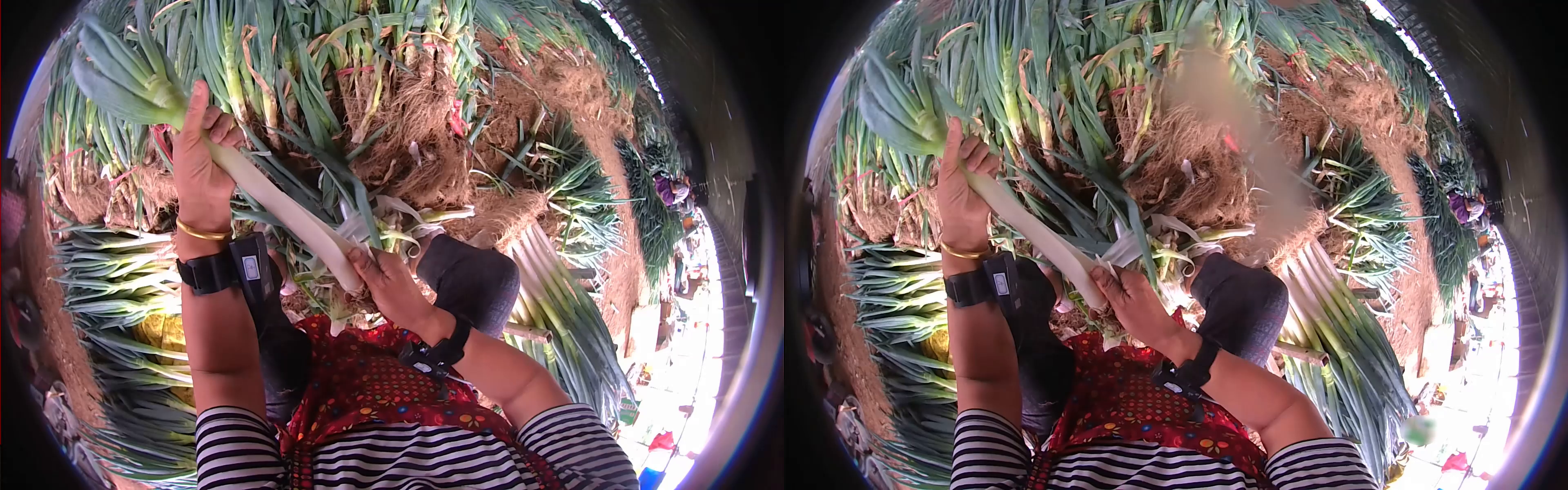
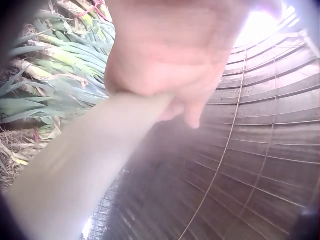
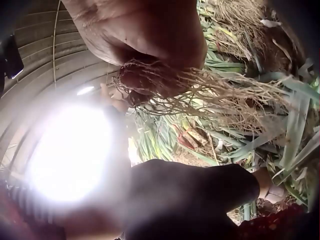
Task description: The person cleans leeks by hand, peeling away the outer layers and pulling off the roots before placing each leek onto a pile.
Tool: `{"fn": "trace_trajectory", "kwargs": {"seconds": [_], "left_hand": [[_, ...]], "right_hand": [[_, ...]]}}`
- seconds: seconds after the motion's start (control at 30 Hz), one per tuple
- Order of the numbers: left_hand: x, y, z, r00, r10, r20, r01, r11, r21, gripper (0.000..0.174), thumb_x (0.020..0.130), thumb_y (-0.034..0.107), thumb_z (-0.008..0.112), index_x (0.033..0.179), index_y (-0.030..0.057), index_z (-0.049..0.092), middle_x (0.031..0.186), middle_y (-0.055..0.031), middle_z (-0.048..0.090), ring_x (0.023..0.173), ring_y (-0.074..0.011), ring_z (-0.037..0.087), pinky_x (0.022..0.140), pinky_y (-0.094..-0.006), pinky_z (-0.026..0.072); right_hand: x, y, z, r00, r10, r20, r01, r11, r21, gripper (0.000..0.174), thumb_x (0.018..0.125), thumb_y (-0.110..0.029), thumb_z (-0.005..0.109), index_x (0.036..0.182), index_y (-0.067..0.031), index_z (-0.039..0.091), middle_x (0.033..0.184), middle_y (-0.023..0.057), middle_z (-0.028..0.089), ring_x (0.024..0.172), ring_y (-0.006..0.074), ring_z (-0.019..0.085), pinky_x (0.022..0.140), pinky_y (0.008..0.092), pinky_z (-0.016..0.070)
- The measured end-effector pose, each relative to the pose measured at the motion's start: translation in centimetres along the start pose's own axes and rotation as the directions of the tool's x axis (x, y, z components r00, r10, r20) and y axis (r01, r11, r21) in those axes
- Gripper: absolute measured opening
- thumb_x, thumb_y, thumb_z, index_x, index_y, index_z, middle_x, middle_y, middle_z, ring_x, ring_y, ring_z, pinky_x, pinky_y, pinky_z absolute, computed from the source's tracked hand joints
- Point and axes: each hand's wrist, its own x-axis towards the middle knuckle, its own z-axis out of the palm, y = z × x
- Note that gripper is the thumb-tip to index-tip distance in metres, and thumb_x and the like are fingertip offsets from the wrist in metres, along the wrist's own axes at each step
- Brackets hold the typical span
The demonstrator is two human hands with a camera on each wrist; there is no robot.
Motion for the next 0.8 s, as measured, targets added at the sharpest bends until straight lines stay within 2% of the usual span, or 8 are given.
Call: {"fn": "trace_trajectory", "kwargs": {"seconds": [0.27,0.37,0.47,0.53,0.63,0.67,0.7,0.8], "left_hand": [[-0.4,0.6,0.2,0.938,0.045,0.344,0.043,0.969,-0.245,0.015,0.093,0.018,0.049,0.082,0.0098,0.042,0.063,0.0036,0.037,0.049,-0.0038,0.034,0.042,-0.0189,0.028],[-0.8,0.5,0.7,0.887,0.053,0.458,0.141,0.915,-0.378,0.02,0.092,0.018,0.051,0.079,0.0092,0.039,0.064,0.0027,0.037,0.048,-0.0046,0.035,0.043,-0.0188,0.03],[-0.7,0.3,0.8,0.811,0.054,0.582,0.303,0.812,-0.498,0.025,0.088,0.018,0.057,0.077,0.0091,0.037,0.064,0.0024,0.038,0.047,-0.0052,0.037,0.042,-0.0178,0.0323],[-0.6,0.0,0.7,0.774,0.073,0.629,0.348,0.782,-0.518,0.027,0.086,0.018,0.06,0.077,0.0091,0.036,0.063,0.0022,0.038,0.046,-0.0053,0.037,0.042,-0.017,0.0326],[-0.8,-0.4,0.7,0.738,0.097,0.668,0.382,0.757,-0.531,0.03,0.083,0.019,0.065,0.078,0.0091,0.037,0.063,0.0027,0.038,0.045,-0.0048,0.039,0.041,-0.0152,0.0329],[-0.9,-0.5,0.6,0.745,0.095,0.66,0.309,0.827,-0.469,0.03,0.083,0.019,0.064,0.079,0.0092,0.037,0.063,0.0033,0.039,0.046,-0.0044,0.039,0.041,-0.0151,0.0328],[-1.0,-0.6,0.5,0.752,0.095,0.652,0.235,0.885,-0.401,0.029,0.084,0.02,0.064,0.08,0.0094,0.037,0.064,0.0039,0.039,0.046,-0.004,0.039,0.041,-0.0151,0.0328],[-1.5,-0.7,0.8,0.755,0.074,0.651,0.146,0.95,-0.277,0.025,0.085,0.018,0.062,0.083,0.0104,0.038,0.063,0.0053,0.037,0.046,-0.0023,0.037,0.042,-0.0156,0.0311]], "right_hand": [[0.0,0.4,-0.1,0.999,0.016,0.04,-0.009,0.988,-0.151,0.034,0.094,-0.026,0.045,0.098,0.006,0.058,0.07,0.013,0.059,0.067,0.015,0.054,0.062,0.031,0.043],[-0.4,0.1,0.0,0.99,-0.119,0.078,0.13,0.979,-0.154,0.037,0.095,-0.028,0.043,0.099,0.0059,0.056,0.073,0.0092,0.061,0.066,0.0119,0.055,0.063,0.0267,0.0434],[-0.3,-0.4,-0.2,0.971,0.08,0.227,-0.056,0.992,-0.109,0.03,0.094,-0.023,0.043,0.097,0.0044,0.057,0.08,0.0095,0.062,0.071,0.0129,0.057,0.065,0.026,0.0447],[0.0,1.0,-0.2,0.832,0.274,0.482,-0.391,0.906,0.16,0.028,0.091,-0.017,0.044,0.102,0.0033,0.06,0.084,0.0078,0.064,0.075,0.014,0.056,0.071,0.0265,0.0427],[1.1,4.4,-0.3,0.855,0.228,0.465,-0.256,0.967,-0.004,0.029,0.091,-0.018,0.043,0.1,0.0031,0.06,0.082,0.0049,0.064,0.072,0.016,0.058,0.067,0.0278,0.0442],[1.7,4.6,-0.5,0.802,0.46,0.382,-0.508,0.861,0.029,0.023,0.091,-0.01,0.039,0.094,0.0001,0.06,0.073,0.0089,0.063,0.06,0.015,0.059,0.054,0.0274,0.0454],[2.0,5.5,-0.8,0.802,0.459,0.383,-0.507,0.861,0.029,0.023,0.091,-0.01,0.039,0.094,0.0001,0.06,0.073,0.0089,0.063,0.06,0.015,0.059,0.054,0.0274,0.0454],[3.7,8.9,-1.8,0.966,0.182,0.184,-0.118,0.942,-0.315,0.026,0.09,-0.014,0.04,0.093,0.0007,0.06,0.075,0.0122,0.064,0.06,0.0172,0.06,0.054,0.0276,0.0463]]}}
